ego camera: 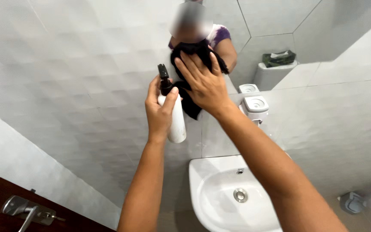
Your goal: The person cleans a hexagonal mirror above a bathroom sink using a black cloth. They wipe the mirror surface in circular and sweeping motions while holding a white spray bottle in their left hand. The person is wearing a face mask and a purple tie-dye shirt.
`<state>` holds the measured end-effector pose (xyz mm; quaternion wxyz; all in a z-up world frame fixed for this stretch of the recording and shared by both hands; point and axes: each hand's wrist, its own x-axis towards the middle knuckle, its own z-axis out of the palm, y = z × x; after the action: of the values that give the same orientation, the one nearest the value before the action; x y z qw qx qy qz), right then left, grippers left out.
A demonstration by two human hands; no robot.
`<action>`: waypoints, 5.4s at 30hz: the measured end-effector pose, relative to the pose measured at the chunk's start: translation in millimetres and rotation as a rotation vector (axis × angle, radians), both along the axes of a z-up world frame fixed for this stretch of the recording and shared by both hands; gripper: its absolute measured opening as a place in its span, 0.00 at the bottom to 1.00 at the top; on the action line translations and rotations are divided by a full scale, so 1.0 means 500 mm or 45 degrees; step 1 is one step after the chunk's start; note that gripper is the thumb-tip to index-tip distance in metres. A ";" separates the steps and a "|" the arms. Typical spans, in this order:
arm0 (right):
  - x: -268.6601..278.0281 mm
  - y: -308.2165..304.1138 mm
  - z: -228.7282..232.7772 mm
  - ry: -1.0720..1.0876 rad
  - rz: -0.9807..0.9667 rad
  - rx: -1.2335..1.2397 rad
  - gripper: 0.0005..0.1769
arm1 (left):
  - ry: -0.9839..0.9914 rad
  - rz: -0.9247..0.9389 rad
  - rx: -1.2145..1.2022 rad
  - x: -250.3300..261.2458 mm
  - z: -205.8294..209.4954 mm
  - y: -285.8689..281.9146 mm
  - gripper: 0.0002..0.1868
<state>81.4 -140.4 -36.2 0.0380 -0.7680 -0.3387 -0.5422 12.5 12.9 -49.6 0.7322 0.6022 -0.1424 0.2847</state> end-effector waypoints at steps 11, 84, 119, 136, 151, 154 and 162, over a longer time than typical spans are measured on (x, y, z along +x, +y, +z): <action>0.003 -0.220 -0.014 0.038 -0.320 -0.184 0.43 | -0.037 -0.051 0.001 0.018 -0.022 -0.046 0.30; 0.097 -0.356 -0.026 -0.132 -0.246 -0.297 0.59 | 0.046 0.111 0.179 -0.004 -0.028 -0.252 0.28; 0.114 -0.389 0.000 -0.192 -0.221 -0.264 0.43 | 0.084 -0.009 0.049 0.029 -0.029 -0.263 0.27; 0.083 -0.612 -0.013 -0.111 -0.258 -0.260 0.38 | 0.005 0.025 0.349 0.021 0.002 -0.340 0.27; 0.110 -0.635 -0.036 -0.053 -0.101 -0.246 0.49 | -0.114 -0.191 0.210 0.069 0.074 -0.497 0.28; 0.126 -0.689 0.008 0.006 -0.356 -0.227 0.50 | -0.131 -0.203 0.218 0.071 0.082 -0.514 0.27; 0.164 -0.671 0.080 -0.036 -0.371 0.397 0.57 | -0.157 -0.167 0.230 0.090 0.099 -0.539 0.25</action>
<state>163.3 -475.8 4.0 0.0728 -0.7859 -0.1364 -0.5987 57.4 -256.5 -0.1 0.6818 0.6366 -0.2513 0.2584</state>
